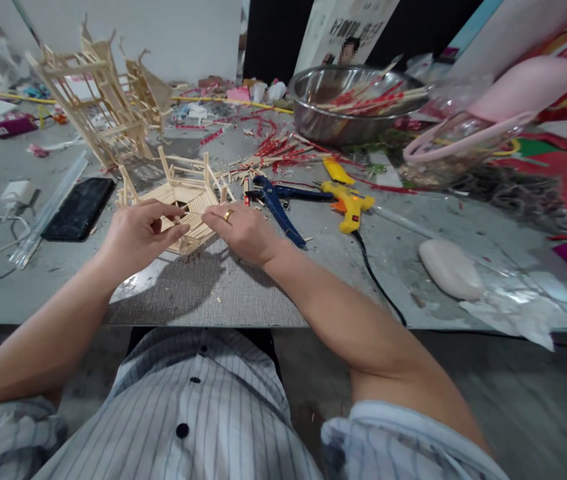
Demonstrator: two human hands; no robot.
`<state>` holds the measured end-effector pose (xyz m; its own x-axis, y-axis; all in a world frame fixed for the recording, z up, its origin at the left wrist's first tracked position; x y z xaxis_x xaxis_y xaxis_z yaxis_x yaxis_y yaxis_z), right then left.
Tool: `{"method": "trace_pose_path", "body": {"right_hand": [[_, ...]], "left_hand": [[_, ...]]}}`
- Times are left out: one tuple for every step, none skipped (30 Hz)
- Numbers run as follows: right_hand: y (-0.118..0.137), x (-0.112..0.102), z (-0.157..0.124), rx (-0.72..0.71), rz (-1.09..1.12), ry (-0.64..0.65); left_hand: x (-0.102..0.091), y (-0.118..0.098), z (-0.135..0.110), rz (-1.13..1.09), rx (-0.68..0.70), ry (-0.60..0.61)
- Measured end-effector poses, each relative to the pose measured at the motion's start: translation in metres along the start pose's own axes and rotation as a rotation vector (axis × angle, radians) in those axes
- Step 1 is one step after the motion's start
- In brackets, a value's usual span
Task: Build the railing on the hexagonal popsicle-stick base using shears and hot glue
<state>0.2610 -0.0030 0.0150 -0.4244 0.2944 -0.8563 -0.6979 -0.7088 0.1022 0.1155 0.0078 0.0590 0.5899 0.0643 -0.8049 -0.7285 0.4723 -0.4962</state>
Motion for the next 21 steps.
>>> {"method": "trace_pose_path", "body": {"right_hand": [[0.0011, 0.0003, 0.0002, -0.005, -0.003, -0.011], [0.0018, 0.0005, 0.0004, -0.005, -0.002, -0.023], [0.0020, 0.0004, 0.0005, 0.001, 0.001, -0.035], [0.0019, 0.0005, 0.0006, 0.010, 0.008, -0.046], [0.0016, 0.0007, 0.0006, 0.019, 0.021, -0.056], [0.0012, 0.0012, 0.0007, 0.025, 0.038, -0.064], [0.0009, 0.0018, 0.0008, 0.028, 0.053, -0.072], [0.0007, 0.0025, 0.0009, 0.027, 0.063, -0.080], [0.0007, 0.0032, 0.0011, 0.021, 0.063, -0.086], [0.0010, 0.0037, 0.0014, 0.012, 0.051, -0.091], [0.0012, 0.0040, 0.0016, 0.004, 0.029, -0.096], [0.0014, 0.0044, 0.0019, -0.001, 0.005, -0.099], [0.0015, 0.0048, 0.0023, -0.001, -0.016, -0.098], [0.0015, 0.0053, 0.0027, 0.000, -0.033, -0.095], [0.0016, 0.0057, 0.0032, 0.004, -0.045, -0.092], [0.0017, 0.0062, 0.0037, 0.010, -0.049, -0.087], [0.0019, 0.0066, 0.0042, 0.015, -0.045, -0.085], [0.0022, 0.0065, 0.0047, 0.017, -0.036, -0.090], [0.0027, 0.0062, 0.0050, 0.017, -0.024, -0.102], [0.0030, 0.0056, 0.0051, 0.016, -0.010, -0.119], [0.0030, 0.0051, 0.0051, 0.017, 0.002, -0.136]], "left_hand": [[0.0010, 0.0007, -0.0005, -0.005, 0.001, 0.003], [0.0021, 0.0010, -0.0011, -0.007, 0.001, 0.010], [0.0029, 0.0013, -0.0015, -0.010, -0.001, 0.018], [0.0035, 0.0017, -0.0019, -0.013, -0.005, 0.023], [0.0036, 0.0022, -0.0020, -0.016, -0.010, 0.025], [0.0036, 0.0027, -0.0020, -0.021, -0.015, 0.024], [0.0033, 0.0032, -0.0019, -0.029, -0.018, 0.019], [0.0030, 0.0034, -0.0018, -0.038, -0.017, 0.014], [0.0030, 0.0035, -0.0017, -0.047, -0.012, 0.010], [0.0030, 0.0033, -0.0016, -0.056, -0.005, 0.007], [0.0031, 0.0032, -0.0016, -0.064, 0.003, 0.004], [0.0033, 0.0032, -0.0016, -0.069, 0.008, 0.001], [0.0036, 0.0034, -0.0016, -0.071, 0.008, -0.001], [0.0040, 0.0038, -0.0015, -0.074, 0.006, -0.002], [0.0045, 0.0042, -0.0015, -0.076, 0.003, -0.001], [0.0051, 0.0046, -0.0014, -0.078, -0.001, 0.001], [0.0056, 0.0049, -0.0014, -0.078, -0.003, 0.003], [0.0061, 0.0051, -0.0015, -0.078, -0.005, 0.004], [0.0064, 0.0053, -0.0016, -0.078, -0.005, 0.003], [0.0065, 0.0056, -0.0017, -0.078, -0.005, -0.001], [0.0067, 0.0059, -0.0018, -0.078, -0.006, -0.003]]}}
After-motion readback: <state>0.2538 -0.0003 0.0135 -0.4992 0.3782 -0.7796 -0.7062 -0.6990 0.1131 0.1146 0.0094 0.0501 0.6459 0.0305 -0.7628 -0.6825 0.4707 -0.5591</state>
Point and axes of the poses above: each hand's wrist, its own z-axis towards the middle knuckle, its own x-axis out of the palm, y = z × x, the point moved 8 cm from there along z, towards the middle knuckle, and after that the axes turned 9 degrees about -x, right-handed, at the moved point
